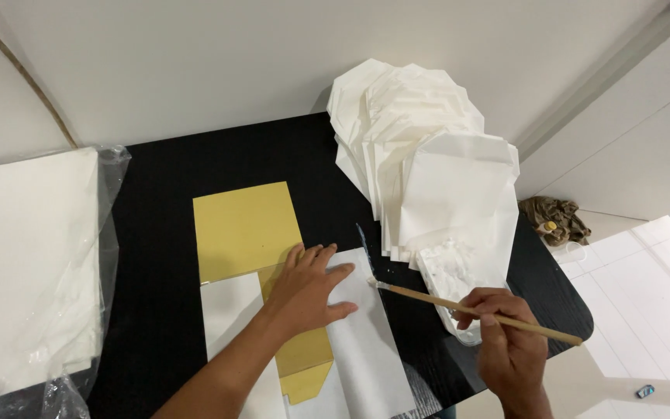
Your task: Manually assembling paper bags by folding paper sheets and applying glue with a brush.
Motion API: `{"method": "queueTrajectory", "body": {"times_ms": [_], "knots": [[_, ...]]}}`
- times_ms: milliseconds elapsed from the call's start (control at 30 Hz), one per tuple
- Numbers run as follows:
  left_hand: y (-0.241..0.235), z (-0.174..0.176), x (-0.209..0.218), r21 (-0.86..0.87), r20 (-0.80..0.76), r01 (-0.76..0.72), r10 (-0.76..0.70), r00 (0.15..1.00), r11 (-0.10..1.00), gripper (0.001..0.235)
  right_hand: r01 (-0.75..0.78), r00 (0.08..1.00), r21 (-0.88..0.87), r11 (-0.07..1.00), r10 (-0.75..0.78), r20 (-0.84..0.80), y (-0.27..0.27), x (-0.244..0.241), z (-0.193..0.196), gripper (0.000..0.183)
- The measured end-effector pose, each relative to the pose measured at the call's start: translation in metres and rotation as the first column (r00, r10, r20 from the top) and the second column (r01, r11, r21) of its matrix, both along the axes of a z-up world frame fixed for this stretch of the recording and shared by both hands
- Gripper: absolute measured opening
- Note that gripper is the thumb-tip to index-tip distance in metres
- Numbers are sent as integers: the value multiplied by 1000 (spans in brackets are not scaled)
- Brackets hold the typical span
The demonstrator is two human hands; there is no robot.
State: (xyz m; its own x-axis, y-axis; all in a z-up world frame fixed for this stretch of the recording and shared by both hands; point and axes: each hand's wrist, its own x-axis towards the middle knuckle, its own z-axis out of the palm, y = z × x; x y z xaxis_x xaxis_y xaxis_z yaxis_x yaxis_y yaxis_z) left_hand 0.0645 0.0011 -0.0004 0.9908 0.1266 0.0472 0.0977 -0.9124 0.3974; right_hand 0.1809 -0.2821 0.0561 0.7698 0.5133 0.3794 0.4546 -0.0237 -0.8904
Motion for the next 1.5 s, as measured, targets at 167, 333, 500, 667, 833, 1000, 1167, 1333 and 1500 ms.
{"method": "queueTrajectory", "body": {"times_ms": [167,333,500,667,833,1000,1167,1333,1500], "knots": [[-1,-1,0,9,2,-13,13,1000,1000,67,-58,996,47,997,54,77,10,6,-6,10],[1,-1,1,12,-1,-13,13,1000,1000,68,-61,998,-34,998,62,21,4,5,4,10],[0,0,1,14,5,-12,12,1000,1000,67,-88,996,-19,996,87,-16,-8,3,9,11],[0,1,2,1,-18,-13,13,1000,1000,67,-94,991,27,995,91,96,13,6,8,8],[0,0,1,1,-15,-13,13,1000,1000,67,-130,991,-44,991,130,11,-2,7,5,8],[1,2,3,-26,-19,-20,19,1000,999,68,-103,990,-38,994,98,-102,-17,8,7,12],[0,0,2,-8,-17,-9,9,1000,1000,68,-112,994,29,993,112,20,-1,9,7,6],[0,2,1,-7,-18,-17,16,1000,1000,67,-83,996,-45,996,81,-37,-20,11,2,8],[0,-2,1,-16,37,5,-4,999,1000,65,164,986,14,986,-164,38,-47,12,30,14]]}}
